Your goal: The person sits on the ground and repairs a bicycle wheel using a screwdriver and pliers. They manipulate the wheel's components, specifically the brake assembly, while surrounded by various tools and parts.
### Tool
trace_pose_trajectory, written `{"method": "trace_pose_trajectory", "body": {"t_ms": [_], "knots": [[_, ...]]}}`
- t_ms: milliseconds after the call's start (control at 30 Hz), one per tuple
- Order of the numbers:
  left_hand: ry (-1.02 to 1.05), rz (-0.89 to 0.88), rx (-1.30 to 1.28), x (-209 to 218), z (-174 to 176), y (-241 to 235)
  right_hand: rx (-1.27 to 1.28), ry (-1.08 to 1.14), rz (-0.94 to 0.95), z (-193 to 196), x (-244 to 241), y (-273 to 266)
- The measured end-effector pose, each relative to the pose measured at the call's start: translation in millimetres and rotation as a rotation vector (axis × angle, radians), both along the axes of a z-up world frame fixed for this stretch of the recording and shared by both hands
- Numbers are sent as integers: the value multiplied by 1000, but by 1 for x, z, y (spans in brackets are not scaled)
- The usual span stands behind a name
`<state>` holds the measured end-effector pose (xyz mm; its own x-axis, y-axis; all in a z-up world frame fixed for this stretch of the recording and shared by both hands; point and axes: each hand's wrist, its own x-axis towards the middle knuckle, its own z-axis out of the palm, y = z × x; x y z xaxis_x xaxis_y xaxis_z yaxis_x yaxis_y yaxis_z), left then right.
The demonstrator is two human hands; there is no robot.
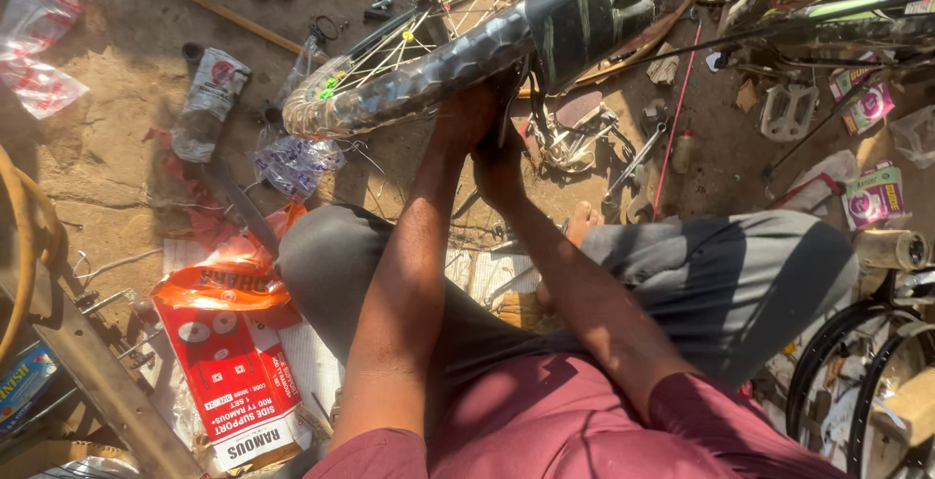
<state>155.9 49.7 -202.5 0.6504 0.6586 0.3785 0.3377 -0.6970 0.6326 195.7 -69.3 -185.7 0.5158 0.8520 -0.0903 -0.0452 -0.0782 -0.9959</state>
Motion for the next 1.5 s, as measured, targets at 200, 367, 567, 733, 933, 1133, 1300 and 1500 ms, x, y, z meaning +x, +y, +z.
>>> {"method": "trace_pose_trajectory", "body": {"t_ms": [200,367,567,733,933,1133,1300,1500], "knots": [[-101,-23,-138,6,15,5,-132,178,271,60,29,-26],[86,-30,-226,11,8,8,-789,20,354,206,88,-19],[-1,-25,-224,7,0,7,-371,197,146,99,38,-34],[164,-20,-226,13,-1,8,243,-488,-70,-38,-10,18],[43,-37,-185,9,8,7,-350,123,323,120,44,-35],[39,13,-62,6,1,2,-850,-97,538,211,95,-12],[143,-4,-188,13,-3,6,-161,409,40,61,24,-27],[35,-4,-240,3,10,10,167,-213,-22,-30,-2,14]]}}
